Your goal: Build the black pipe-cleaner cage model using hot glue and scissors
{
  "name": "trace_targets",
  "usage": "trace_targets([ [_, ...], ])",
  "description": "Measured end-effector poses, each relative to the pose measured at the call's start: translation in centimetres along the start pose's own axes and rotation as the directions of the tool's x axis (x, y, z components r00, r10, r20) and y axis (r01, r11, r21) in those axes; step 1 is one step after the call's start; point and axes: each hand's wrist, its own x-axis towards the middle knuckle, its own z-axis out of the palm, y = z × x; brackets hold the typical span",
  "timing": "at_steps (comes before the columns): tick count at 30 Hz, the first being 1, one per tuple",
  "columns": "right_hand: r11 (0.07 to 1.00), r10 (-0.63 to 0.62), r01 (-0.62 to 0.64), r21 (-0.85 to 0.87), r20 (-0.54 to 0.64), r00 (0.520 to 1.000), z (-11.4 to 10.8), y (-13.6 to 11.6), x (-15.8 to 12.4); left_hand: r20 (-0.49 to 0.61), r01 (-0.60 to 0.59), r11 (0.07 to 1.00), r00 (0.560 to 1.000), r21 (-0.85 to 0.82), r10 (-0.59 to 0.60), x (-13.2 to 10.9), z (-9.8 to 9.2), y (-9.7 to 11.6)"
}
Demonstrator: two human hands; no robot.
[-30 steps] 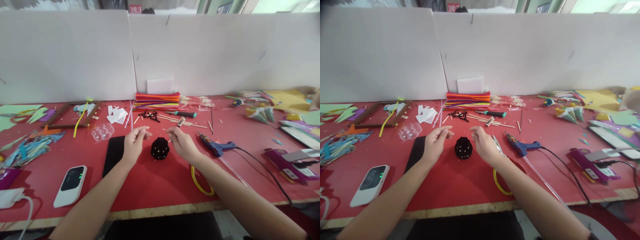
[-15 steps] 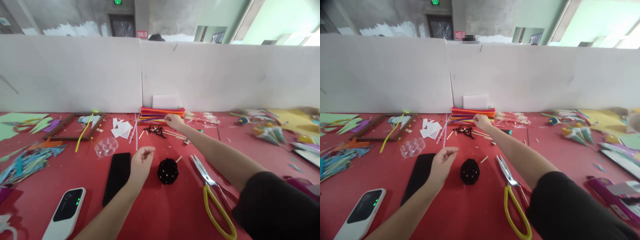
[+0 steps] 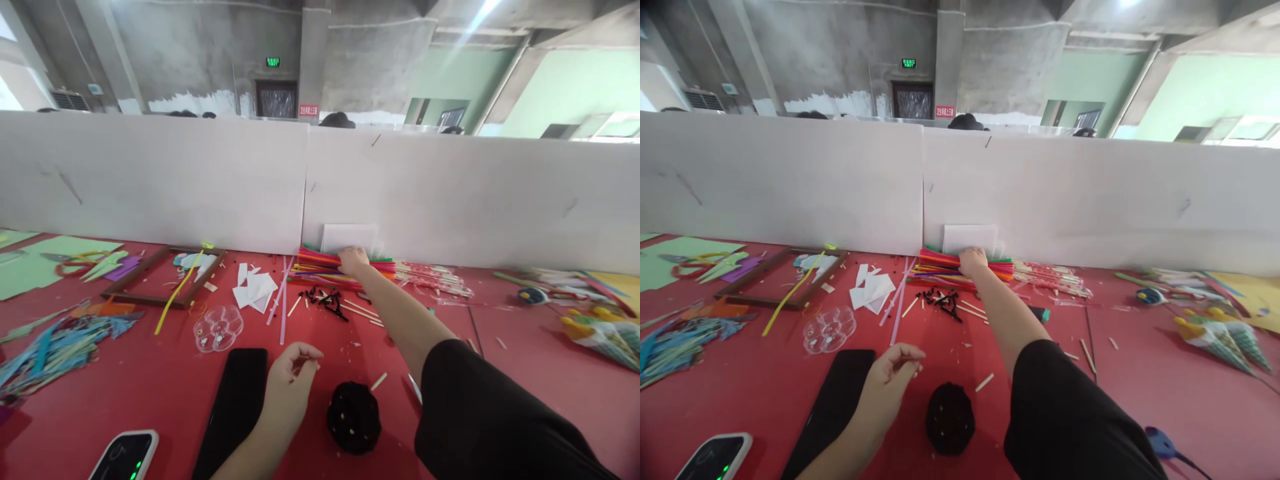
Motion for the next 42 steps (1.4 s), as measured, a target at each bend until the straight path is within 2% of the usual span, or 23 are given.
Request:
trace_targets([
  [6, 0.987, -0.118, 0.103, 0.122, 0.130, 0.984, -3.2, 1.9, 0.7, 0.035, -0.002, 1.000, 0.999, 0.006, 0.002, 0.1, -0.3, -0.7],
  [12, 0.921, -0.303, 0.238, 0.307, 0.187, 0.934, -7.8, 3.6, 0.2, 0.055, -0.016, 0.999, 0.998, 0.032, 0.014, 0.1, -0.8, -0.9],
  [16, 0.876, -0.385, 0.286, 0.388, 0.204, 0.900, -9.4, 3.5, -0.4, 0.053, -0.019, 0.999, 0.998, 0.039, 0.017, 0.2, -0.8, -0.9],
  [19, 0.856, -0.416, 0.305, 0.417, 0.206, 0.886, -9.4, 3.1, -0.6, 0.055, -0.024, 0.999, 0.998, 0.045, 0.022, 0.2, -0.7, -0.9],
  [23, 0.873, -0.397, 0.296, 0.389, 0.211, 0.893, -8.8, 2.6, -0.3, 0.058, -0.022, 0.998, 0.998, 0.051, 0.019, 0.2, -0.8, -0.8],
  [35, 0.953, -0.301, 0.290, 0.083, 0.198, 0.933, -7.8, 3.2, 1.7, 0.074, -0.006, 0.999, 0.997, 0.050, 0.003, 0.0, -0.8, -0.8],
  [39, 0.955, -0.287, 0.295, -0.028, 0.155, 0.945, -6.4, 1.8, 1.0, 0.086, 0.001, 0.998, 0.996, 0.064, -0.006, 0.1, -0.9, -0.9],
  [42, 0.925, -0.362, 0.378, -0.044, 0.209, 0.909, -4.7, -0.2, -0.3, 0.085, 0.014, 0.998, 0.996, 0.068, -0.019, 0.1, -0.9, -0.8],
])
